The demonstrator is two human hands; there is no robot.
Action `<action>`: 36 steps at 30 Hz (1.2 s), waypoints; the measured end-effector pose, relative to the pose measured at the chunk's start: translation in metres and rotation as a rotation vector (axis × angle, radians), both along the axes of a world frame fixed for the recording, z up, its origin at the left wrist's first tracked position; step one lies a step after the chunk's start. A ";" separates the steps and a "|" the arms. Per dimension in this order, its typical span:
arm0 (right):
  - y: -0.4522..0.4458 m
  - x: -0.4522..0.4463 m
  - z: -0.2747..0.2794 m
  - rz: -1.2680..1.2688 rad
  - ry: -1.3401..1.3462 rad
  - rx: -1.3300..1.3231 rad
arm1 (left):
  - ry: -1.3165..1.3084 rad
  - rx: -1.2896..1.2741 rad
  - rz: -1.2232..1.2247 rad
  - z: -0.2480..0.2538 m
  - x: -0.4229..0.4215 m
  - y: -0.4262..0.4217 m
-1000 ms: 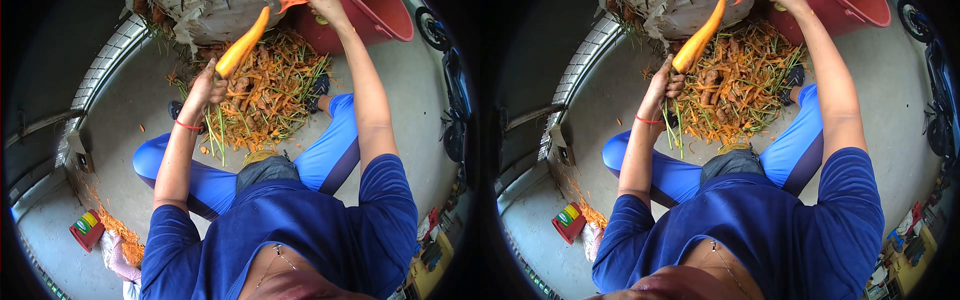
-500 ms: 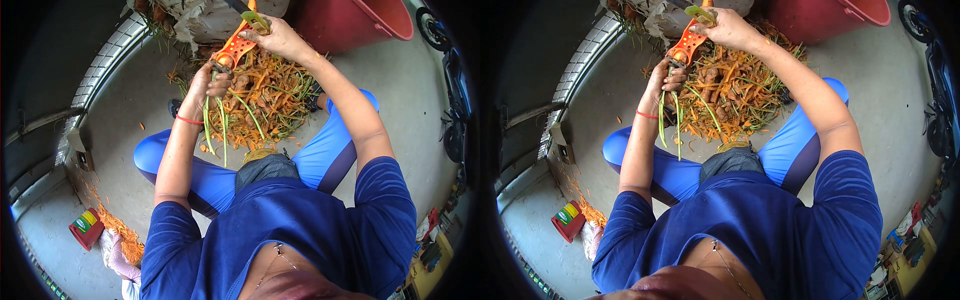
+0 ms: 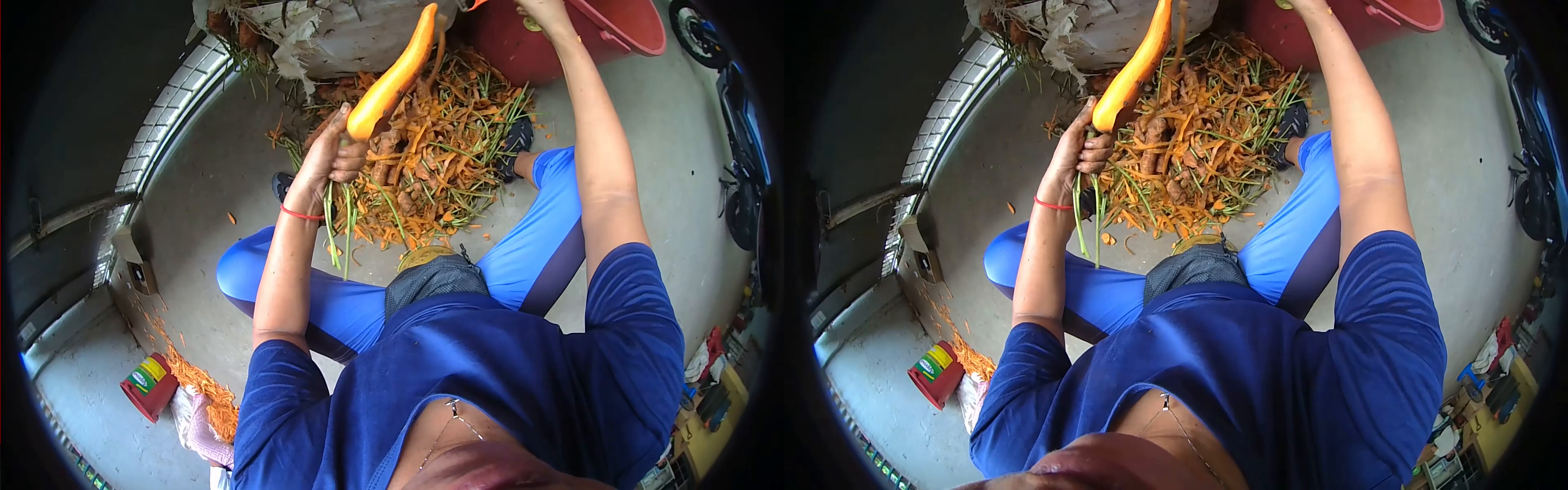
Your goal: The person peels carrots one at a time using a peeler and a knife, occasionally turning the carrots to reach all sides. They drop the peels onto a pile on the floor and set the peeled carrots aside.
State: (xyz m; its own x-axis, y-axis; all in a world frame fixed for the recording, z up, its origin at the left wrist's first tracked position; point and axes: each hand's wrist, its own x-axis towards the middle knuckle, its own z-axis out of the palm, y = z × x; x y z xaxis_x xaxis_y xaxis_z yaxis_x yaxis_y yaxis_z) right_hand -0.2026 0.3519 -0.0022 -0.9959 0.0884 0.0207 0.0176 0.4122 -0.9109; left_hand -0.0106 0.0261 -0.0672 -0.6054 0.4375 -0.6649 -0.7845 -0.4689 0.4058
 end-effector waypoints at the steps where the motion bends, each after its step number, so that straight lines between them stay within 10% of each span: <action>1: 0.002 0.001 0.002 -0.033 -0.006 -0.055 | 0.010 0.066 0.001 0.000 -0.002 -0.002; 10: -0.040 0.014 -0.003 0.151 0.057 -0.242 | 0.131 0.123 0.142 0.004 -0.010 0.012; 17: -0.059 0.041 0.003 0.270 0.015 -0.243 | 0.487 -0.331 0.138 0.010 -0.005 0.017; 36: -0.059 0.047 -0.007 0.338 -0.056 -0.428 | 0.155 0.381 0.090 -0.015 -0.001 0.046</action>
